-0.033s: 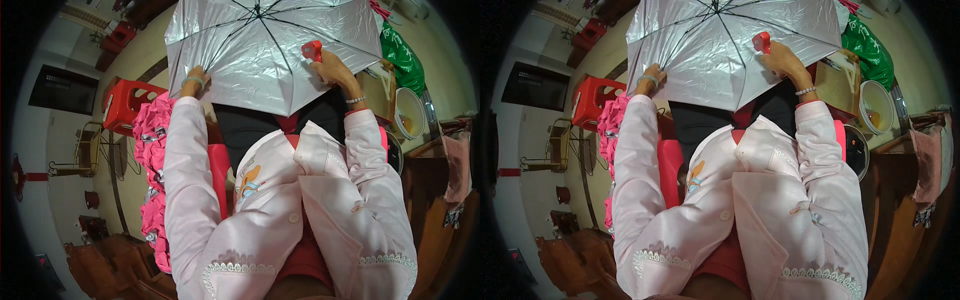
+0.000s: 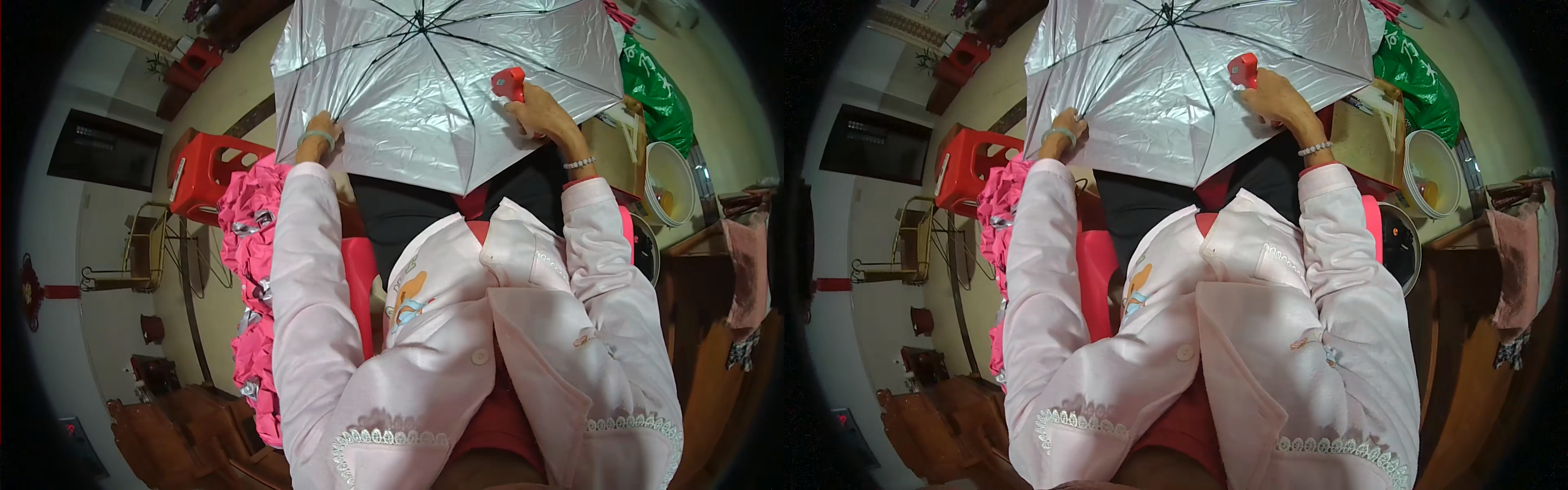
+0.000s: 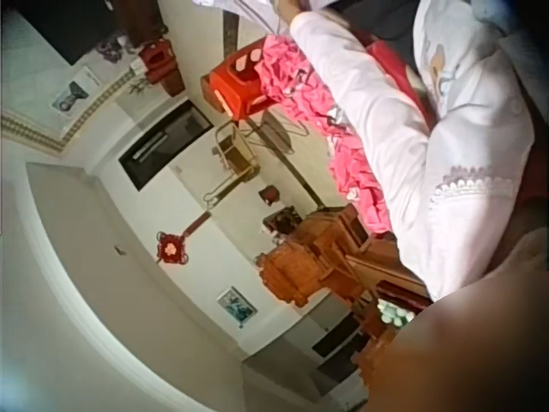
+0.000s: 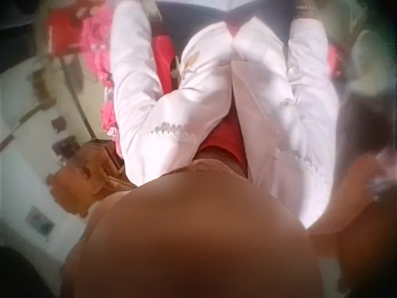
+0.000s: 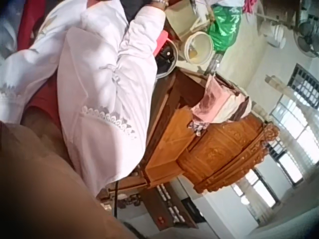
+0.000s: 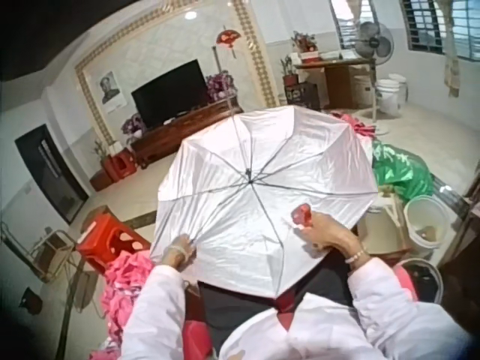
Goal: Assemble the fabric canopy onto the metal frame of an umbrella.
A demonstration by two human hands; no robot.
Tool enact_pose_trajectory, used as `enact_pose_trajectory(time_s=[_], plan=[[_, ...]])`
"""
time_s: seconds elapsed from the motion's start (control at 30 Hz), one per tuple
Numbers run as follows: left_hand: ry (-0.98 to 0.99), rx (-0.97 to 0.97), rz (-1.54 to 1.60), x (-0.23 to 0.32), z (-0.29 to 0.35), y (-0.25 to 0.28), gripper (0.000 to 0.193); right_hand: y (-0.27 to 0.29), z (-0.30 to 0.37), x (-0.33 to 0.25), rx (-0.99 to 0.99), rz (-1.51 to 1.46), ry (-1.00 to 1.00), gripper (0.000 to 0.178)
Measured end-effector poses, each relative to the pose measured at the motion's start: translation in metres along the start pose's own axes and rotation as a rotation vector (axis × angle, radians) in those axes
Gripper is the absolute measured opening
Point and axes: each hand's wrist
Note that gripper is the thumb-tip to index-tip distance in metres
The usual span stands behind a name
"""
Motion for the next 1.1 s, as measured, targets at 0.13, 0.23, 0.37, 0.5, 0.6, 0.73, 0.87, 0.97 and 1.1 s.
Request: enact_pose_trajectory(time_s=[0.13, 0.23, 0.37, 0.5, 0.6, 0.73, 0.87, 0.97, 1.1], plan=[[0.093, 0.211, -0.313, -0.001, -0.011, -0.028, 0.024, -0.011, -0.001, -0.002, -0.086, -0.356, -0.116, 0.02], [-0.13, 0.297, -0.203, 0.028, -0.012, -0.043, 0.021, -0.026, -0.002, 0.018, -0.071, -0.733, -0.27, 0.019], [-0.292, 0.141, 0.141, 0.113, 0.013, -0.081, 0.029, -0.035, -0.005, 0.03, -0.05, -0.962, -0.315, 0.025], [-0.323, 0.103, 0.088, 0.173, 0.045, -0.115, 0.048, -0.039, -0.008, 0.032, -0.076, -0.977, -0.314, 0.026], [-0.326, 0.19, -0.076, 0.173, 0.054, -0.127, 0.045, -0.041, -0.007, 0.032, -0.08, -1.018, -0.303, 0.027], [-0.258, 0.258, -0.146, 0.147, 0.042, -0.131, 0.02, -0.041, -0.006, 0.03, -0.082, -1.017, -0.311, 0.026], [-0.187, 0.307, -0.119, 0.123, 0.031, -0.128, 0.018, -0.041, -0.005, 0.029, -0.091, -1.028, -0.288, 0.025], [-0.169, 0.3, -0.089, 0.123, 0.039, -0.125, 0.018, -0.041, -0.004, 0.029, -0.089, -1.014, -0.282, 0.026], [-0.163, 0.198, -0.058, 0.135, 0.049, -0.126, 0.019, -0.041, -0.004, 0.028, -0.084, -0.997, -0.3, 0.027]])
Point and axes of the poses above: each hand's wrist, its own z-axis away from the middle knuckle, its own y-axis out of the back of the hand, x = y × z, and after that the axes turned 4 degrees about -z, right-handed
